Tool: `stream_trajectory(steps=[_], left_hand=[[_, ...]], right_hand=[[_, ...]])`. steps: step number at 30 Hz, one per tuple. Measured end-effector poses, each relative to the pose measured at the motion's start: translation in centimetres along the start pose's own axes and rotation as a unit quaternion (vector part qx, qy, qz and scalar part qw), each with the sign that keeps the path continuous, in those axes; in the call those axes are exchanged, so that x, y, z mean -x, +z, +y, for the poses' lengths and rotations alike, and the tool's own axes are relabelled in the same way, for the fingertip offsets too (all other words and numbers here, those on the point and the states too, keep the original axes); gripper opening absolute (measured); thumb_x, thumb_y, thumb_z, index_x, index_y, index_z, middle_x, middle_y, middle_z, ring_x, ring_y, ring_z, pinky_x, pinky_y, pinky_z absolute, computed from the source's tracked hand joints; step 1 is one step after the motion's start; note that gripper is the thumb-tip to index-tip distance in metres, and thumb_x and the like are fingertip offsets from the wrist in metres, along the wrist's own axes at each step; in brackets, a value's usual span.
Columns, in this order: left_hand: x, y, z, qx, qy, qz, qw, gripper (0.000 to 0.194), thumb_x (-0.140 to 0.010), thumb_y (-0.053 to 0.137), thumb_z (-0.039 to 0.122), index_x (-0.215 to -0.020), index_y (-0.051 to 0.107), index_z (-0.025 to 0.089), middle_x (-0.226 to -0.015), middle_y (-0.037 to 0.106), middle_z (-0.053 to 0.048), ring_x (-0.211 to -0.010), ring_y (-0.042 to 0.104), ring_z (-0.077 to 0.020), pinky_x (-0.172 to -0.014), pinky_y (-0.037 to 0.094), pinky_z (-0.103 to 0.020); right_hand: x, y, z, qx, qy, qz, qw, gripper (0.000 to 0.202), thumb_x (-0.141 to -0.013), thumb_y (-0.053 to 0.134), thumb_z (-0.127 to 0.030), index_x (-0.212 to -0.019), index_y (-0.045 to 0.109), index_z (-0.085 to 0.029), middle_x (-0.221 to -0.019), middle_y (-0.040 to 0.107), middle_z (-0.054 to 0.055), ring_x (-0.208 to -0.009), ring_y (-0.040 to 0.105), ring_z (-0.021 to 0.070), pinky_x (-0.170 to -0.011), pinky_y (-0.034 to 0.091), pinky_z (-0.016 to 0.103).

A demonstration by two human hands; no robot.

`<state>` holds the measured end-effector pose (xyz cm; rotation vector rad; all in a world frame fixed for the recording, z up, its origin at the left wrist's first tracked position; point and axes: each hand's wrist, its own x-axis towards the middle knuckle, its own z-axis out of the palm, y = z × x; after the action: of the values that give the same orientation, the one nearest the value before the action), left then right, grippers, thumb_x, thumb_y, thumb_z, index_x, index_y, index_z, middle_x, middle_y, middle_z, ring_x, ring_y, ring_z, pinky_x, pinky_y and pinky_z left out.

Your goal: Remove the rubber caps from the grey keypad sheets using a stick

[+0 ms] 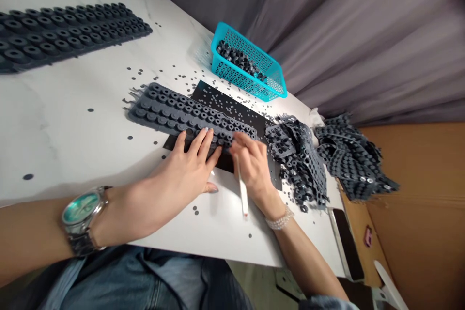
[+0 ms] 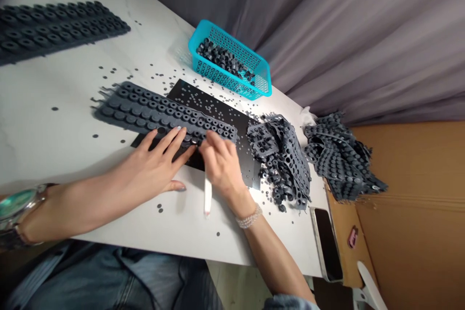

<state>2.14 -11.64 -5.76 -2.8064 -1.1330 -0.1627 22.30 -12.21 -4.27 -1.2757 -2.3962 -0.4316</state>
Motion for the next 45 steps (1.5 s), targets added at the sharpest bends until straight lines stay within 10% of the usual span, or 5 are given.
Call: stream_trajectory(steps=[4, 12, 45], left_hand=[[-0.1, -0.6, 0.1, -0.006, 0.002, 0.0, 1.0, 0.078, -0.083, 0.057, 0.056, -0.145, 0.038, 0.012, -0.154, 0.026, -0.028, -0.143, 0.024, -0.042, -0.11, 0.025, -0.061], [-0.3, 0.3, 0.1, 0.019, 0.002, 0.023, 1.0, 0.082, -0.081, 0.057, 0.06, -0.142, 0.043, 0.007, -0.153, 0.024, -0.03, -0.143, 0.024, -0.0415, -0.108, 0.029, -0.061], [-0.9, -2.4, 0.2, 0.03, -0.014, -0.06, 0.998, 0.076, -0.081, 0.062, 0.05, -0.142, 0.043, 0.01, -0.152, 0.028, -0.027, -0.141, 0.029, -0.0398, -0.108, 0.032, -0.06]], right_hand=[[0.3, -0.1, 0.8, 0.031, 0.1, 0.068, 0.992, 0.016, -0.097, 0.042, -0.014, -0.108, 0.052, -0.019, -0.113, 0.068, 0.016, -0.116, 0.06, 0.0242, -0.087, 0.043, 0.041], [0.5, -0.9, -0.6, -0.011, -0.075, -0.009, 0.997, 0.011, -0.093, 0.055, -0.017, -0.104, 0.056, -0.019, -0.117, 0.07, 0.011, -0.122, 0.058, 0.0214, -0.09, 0.042, 0.037], [-0.2, -0.3, -0.1, -0.001, -0.085, -0.066, 0.994, 0.017, -0.096, 0.043, -0.012, -0.109, 0.054, -0.015, -0.125, 0.064, 0.018, -0.129, 0.05, 0.0222, -0.092, 0.044, 0.039]])
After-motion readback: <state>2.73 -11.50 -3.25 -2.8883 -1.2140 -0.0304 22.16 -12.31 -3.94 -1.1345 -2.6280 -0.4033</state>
